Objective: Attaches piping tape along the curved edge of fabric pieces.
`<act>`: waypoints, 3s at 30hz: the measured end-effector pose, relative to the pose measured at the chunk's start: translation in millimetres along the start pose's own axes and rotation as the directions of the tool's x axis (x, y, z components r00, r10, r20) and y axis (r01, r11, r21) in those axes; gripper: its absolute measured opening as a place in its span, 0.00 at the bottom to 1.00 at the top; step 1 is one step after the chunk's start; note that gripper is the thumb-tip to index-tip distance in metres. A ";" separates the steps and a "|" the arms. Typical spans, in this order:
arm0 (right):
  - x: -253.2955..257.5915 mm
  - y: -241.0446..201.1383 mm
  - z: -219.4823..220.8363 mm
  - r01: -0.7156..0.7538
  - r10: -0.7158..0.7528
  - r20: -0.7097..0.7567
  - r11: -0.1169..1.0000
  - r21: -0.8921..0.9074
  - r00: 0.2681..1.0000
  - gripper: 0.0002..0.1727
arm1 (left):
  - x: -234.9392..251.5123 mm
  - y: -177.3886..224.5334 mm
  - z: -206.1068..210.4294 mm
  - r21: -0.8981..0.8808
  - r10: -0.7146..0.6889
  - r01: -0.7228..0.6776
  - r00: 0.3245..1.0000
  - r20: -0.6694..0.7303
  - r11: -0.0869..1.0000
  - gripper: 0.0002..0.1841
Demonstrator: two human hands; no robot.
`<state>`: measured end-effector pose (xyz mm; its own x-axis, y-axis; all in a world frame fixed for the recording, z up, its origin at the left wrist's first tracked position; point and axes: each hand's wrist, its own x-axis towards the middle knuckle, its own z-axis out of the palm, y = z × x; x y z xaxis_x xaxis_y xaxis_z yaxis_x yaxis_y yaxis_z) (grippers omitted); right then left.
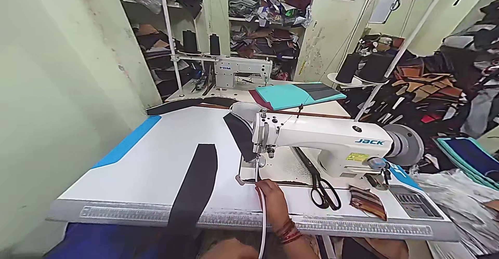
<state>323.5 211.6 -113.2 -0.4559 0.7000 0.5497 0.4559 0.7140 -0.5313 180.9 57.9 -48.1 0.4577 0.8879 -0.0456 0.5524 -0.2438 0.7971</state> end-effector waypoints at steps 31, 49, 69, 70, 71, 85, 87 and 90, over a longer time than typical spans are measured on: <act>-24.1 18.3 3.7 0.199 -0.193 -0.162 0.980 0.021 0.968 0.18 | 82.2 -99.3 -16.1 0.532 0.095 0.139 0.916 -0.389 0.835 0.27; -25.7 16.6 2.2 0.280 -0.282 -0.076 0.959 -0.032 0.957 0.28 | 89.8 -98.7 -26.8 0.494 0.042 0.145 0.937 -0.347 0.857 0.27; -27.4 18.1 2.0 0.310 -0.312 -0.088 0.950 -0.038 0.946 0.35 | 75.6 -109.0 -30.3 0.514 0.108 0.146 0.896 -0.432 0.845 0.24; -27.5 18.2 1.8 0.312 -0.314 -0.088 0.949 -0.037 0.945 0.35 | 75.8 -108.9 -30.1 0.516 0.110 0.148 0.894 -0.435 0.844 0.24; -27.8 18.3 1.7 0.319 -0.321 -0.089 0.947 -0.038 0.943 0.35 | 75.6 -108.5 -30.1 0.517 0.107 0.151 0.894 -0.435 0.843 0.24; -30.1 21.3 2.5 0.432 -0.438 -0.086 0.898 -0.079 0.895 0.33 | 75.2 -105.2 -33.6 0.498 0.042 0.206 0.897 -0.441 0.842 0.23; -30.2 21.1 2.1 0.434 -0.441 -0.078 0.896 -0.089 0.894 0.33 | 74.6 -104.3 -33.3 0.500 0.042 0.206 0.897 -0.440 0.841 0.22; -30.7 21.2 2.0 0.439 -0.446 -0.071 0.893 -0.095 0.892 0.32 | 74.2 -105.0 -32.0 0.512 0.081 0.185 0.887 -0.454 0.839 0.22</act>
<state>345.6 205.2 -142.6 -0.5561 0.3053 0.7730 0.2798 0.9446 -0.1718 134.6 161.9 -115.9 0.1349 0.9452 0.2974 0.9046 -0.2399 0.3523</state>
